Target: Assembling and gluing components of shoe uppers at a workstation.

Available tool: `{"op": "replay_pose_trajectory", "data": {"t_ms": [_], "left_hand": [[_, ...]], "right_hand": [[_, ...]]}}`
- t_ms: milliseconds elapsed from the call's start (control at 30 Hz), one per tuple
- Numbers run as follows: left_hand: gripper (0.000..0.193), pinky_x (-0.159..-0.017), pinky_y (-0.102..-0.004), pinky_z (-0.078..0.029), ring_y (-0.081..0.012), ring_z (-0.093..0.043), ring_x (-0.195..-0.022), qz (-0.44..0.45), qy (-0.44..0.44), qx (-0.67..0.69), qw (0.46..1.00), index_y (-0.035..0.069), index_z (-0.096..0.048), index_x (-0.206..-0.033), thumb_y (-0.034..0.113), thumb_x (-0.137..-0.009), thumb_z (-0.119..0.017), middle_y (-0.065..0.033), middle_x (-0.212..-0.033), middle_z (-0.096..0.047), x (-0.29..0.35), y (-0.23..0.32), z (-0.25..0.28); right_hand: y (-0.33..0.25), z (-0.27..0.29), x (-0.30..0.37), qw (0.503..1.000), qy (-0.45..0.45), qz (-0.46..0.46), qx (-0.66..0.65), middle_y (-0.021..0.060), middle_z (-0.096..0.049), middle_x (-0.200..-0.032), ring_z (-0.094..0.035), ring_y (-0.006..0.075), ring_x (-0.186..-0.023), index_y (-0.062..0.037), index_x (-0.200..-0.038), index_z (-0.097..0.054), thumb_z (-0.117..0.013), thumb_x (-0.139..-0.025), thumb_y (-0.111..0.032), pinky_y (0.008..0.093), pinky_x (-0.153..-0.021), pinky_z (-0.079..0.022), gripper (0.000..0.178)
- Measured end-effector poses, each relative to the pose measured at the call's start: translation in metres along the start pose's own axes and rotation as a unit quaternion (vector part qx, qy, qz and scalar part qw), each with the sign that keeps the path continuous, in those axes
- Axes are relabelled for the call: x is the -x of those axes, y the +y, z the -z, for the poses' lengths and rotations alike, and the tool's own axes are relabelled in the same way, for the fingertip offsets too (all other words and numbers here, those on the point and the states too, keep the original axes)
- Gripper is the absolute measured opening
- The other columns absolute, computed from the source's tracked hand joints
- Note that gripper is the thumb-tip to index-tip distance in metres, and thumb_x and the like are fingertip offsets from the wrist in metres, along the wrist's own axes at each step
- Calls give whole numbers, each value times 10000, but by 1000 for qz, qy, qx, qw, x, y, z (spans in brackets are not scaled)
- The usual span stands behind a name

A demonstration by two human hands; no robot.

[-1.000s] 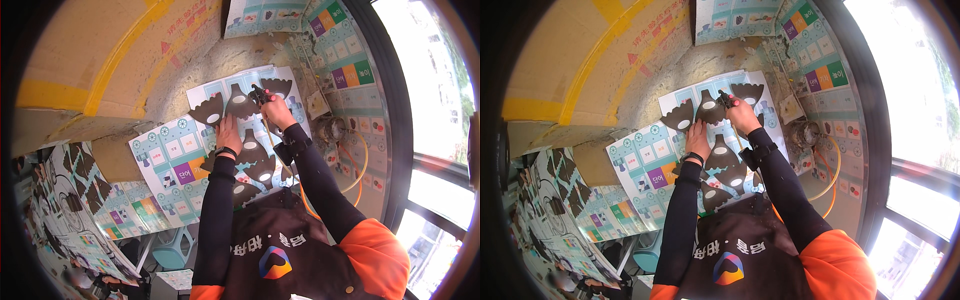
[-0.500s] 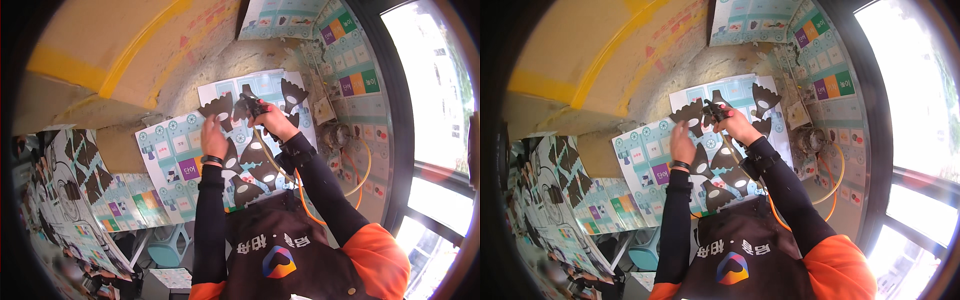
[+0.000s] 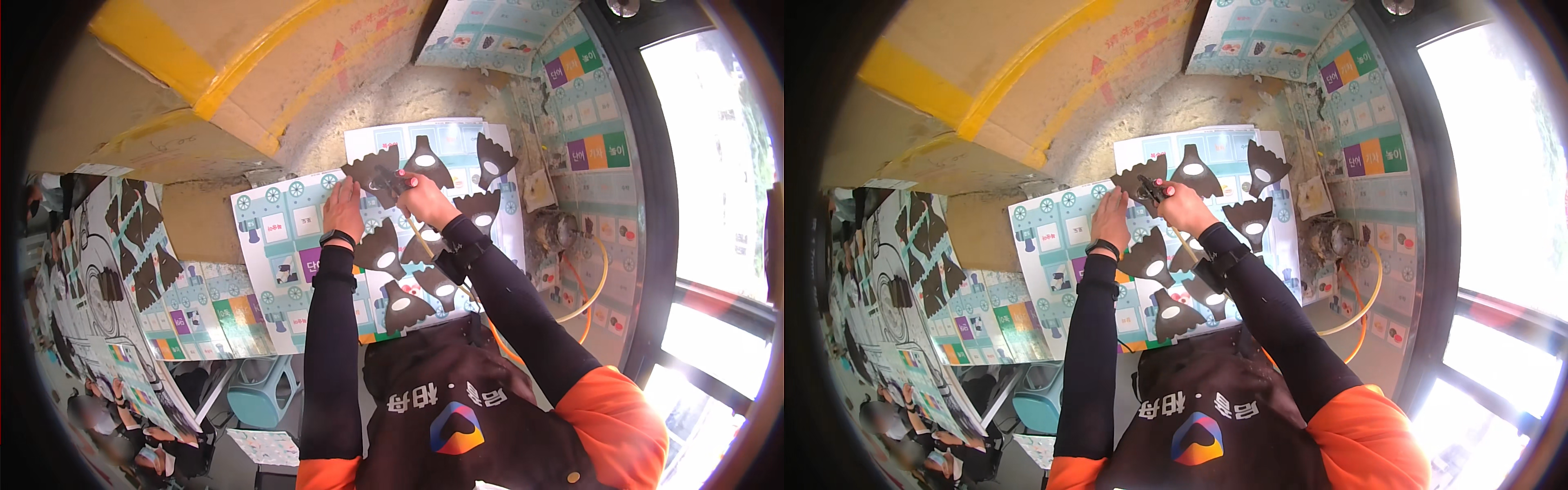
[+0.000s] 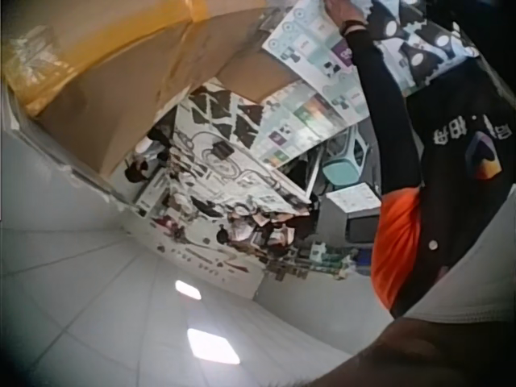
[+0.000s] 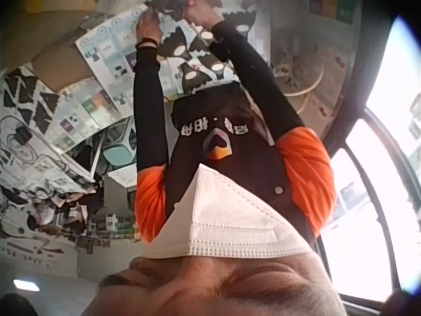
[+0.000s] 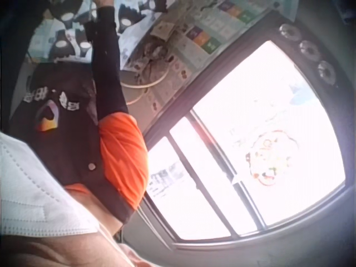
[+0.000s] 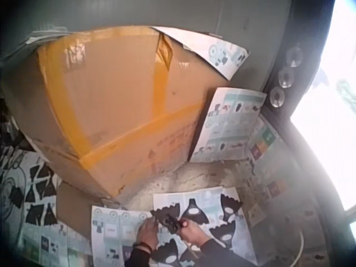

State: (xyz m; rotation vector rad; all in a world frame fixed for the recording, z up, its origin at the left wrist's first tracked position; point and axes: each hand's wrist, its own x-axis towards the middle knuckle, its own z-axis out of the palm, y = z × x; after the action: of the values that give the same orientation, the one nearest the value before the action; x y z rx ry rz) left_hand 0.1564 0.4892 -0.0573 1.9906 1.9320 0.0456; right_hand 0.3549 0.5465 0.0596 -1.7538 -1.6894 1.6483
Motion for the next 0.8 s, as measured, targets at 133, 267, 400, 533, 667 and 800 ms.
{"op": "replay_pose_trajectory", "data": {"t_ms": [133,267,400,533,667,800], "left_hand": [[715,-1183,-437,-343,-294,-307,-1494,-7,-8,4,1000,110,-428,-1513,-52,-833,-578,-57,-1620,-327,-1,2,6],[718,-1187,-443,-336,-293,-306,-1494,-6,-8,6,1000,107,-427,-1515,-51,-832,-581,-58,-1623,-323,-2,4,8],[717,-1190,-441,-328,-290,-301,-1495,-3,-10,2,1000,107,-426,-1518,-47,-835,-580,-57,-1625,-320,-2,7,8],[722,-1193,-441,-320,-284,-299,-1495,4,-11,0,1000,109,-430,-1521,-46,-832,-582,-54,-1627,-320,-3,9,8],[726,-1192,-448,-318,-283,-300,-1496,9,-13,0,1000,110,-438,-1519,-47,-825,-587,-54,-1627,-321,-5,9,8],[726,-1188,-456,-321,-288,-299,-1495,4,-7,7,1000,108,-442,-1515,-50,-822,-588,-56,-1624,-326,-6,13,10]], "right_hand": [[-1,4,2,999,-20,-23,23,198,-694,-779,-709,322,-724,19,-907,-641,-620,-818,-145,428,-682,-541,188],[22,8,-6,997,23,5,73,202,-702,-814,-710,339,-755,19,-913,-645,-618,-828,-163,434,-699,-542,202],[11,15,0,998,-31,23,57,234,-698,-849,-700,398,-817,14,-939,-647,-603,-831,-143,459,-733,-538,195],[3,16,1,1000,-25,8,7,222,-698,-831,-702,380,-793,7,-957,-649,-597,-827,-121,441,-719,-539,190],[13,19,-2,999,51,-4,5,167,-691,-779,-693,276,-687,-5,-980,-650,-609,-807,-105,389,-662,-537,204],[20,32,2,997,54,-44,-36,149,-671,-747,-678,238,-654,0,-979,-648,-613,-795,-104,385,-657,-537,214]]}}
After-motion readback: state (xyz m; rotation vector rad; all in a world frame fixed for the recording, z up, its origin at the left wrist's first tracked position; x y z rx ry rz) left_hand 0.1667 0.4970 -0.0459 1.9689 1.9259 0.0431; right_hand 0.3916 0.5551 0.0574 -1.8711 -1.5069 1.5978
